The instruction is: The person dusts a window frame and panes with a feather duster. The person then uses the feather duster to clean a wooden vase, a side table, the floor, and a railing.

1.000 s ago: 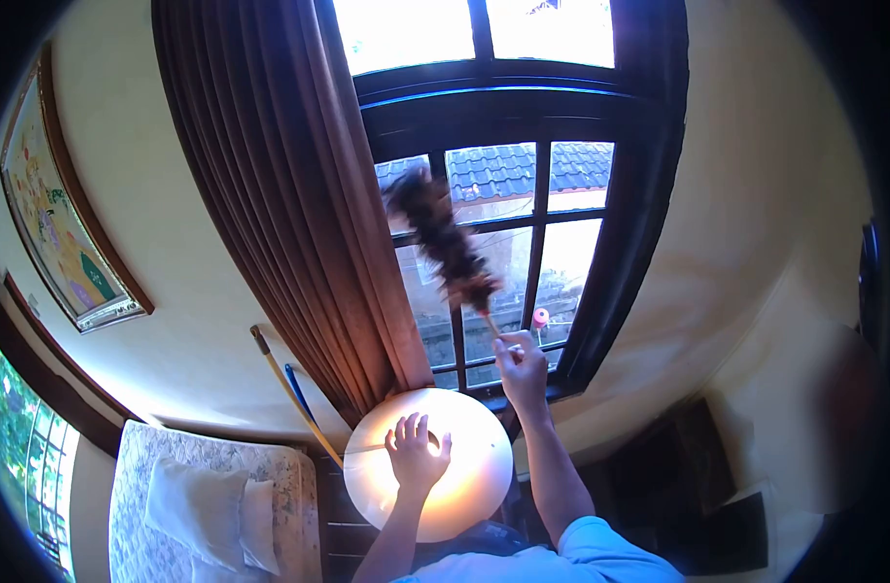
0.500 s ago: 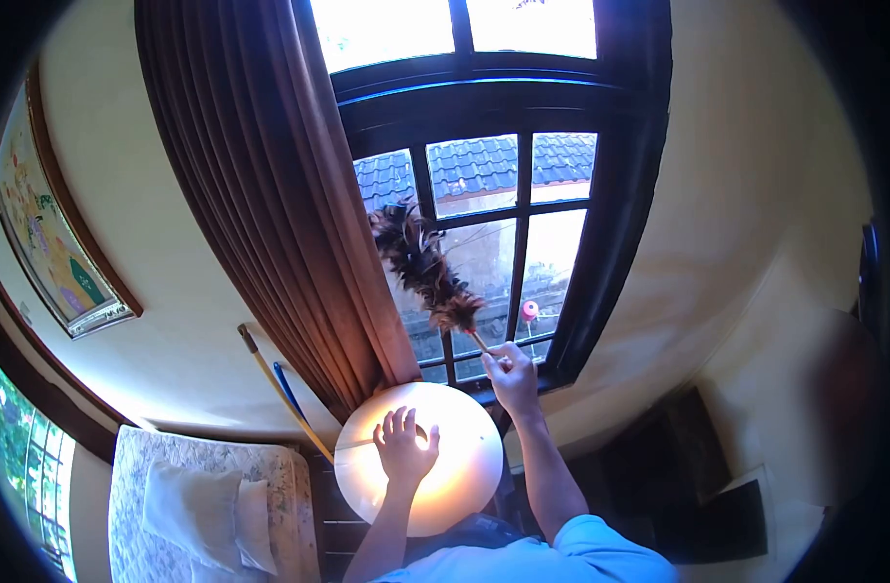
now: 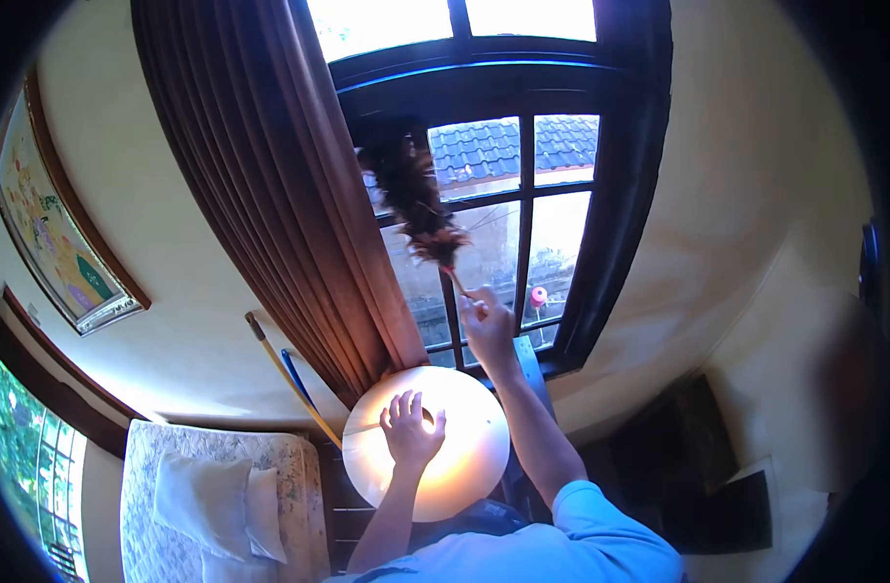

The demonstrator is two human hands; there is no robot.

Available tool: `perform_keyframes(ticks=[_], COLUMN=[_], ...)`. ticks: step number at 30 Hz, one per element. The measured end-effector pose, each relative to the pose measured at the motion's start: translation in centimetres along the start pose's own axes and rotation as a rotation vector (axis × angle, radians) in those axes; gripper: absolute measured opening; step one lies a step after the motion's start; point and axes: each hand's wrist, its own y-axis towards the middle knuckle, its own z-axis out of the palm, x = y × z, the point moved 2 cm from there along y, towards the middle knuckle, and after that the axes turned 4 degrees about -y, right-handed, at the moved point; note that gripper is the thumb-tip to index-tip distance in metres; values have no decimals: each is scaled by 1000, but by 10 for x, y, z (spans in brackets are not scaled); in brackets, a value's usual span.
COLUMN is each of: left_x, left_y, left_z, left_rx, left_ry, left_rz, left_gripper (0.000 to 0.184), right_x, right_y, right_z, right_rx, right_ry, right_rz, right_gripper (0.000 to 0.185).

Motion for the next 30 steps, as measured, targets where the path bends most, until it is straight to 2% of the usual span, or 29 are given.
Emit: perform_keyframes(ticks=[4,7,12,15,17,18,19,21,27,30], left_x=[2,1,0,1,2,3,3,3,3,1], left_y=[-1,-1,-2,-3,-3,-4,-4,-2,-2,-2], left_z=[2,0,0,-2,-1,1,1,1,2,0], left_rx=[-8,-14,-13,-3,-3,-8,-17,-10,3,4], left_ry=[5,-1,-23,-16,-7,-1,5,12,3,1], left_rz=[3,11,16,15,20,23,29,19,6,6], left_gripper=[55,55,55,55,56,56,56,56,56,57], right_x=[31,16,-23,-42,-68,-66,-72,-78,-41,-30], right_y=[1,-8,-41,-57,-65,-67,-70,-76,-43,-18], right_z=[28,47,32,0,-20,-31,-35,-33,8,23], right_rx=[149,82,200,86,51,-19,-79,31,195,69], right_ry=[-5,25,-17,-78,-226,-148,-122,-114,-96,-7], right_rz=[-43,-141,15,29,189,209,131,209,-7,-71], right_gripper=[13,16,17,16,14,13,13,14,15,16])
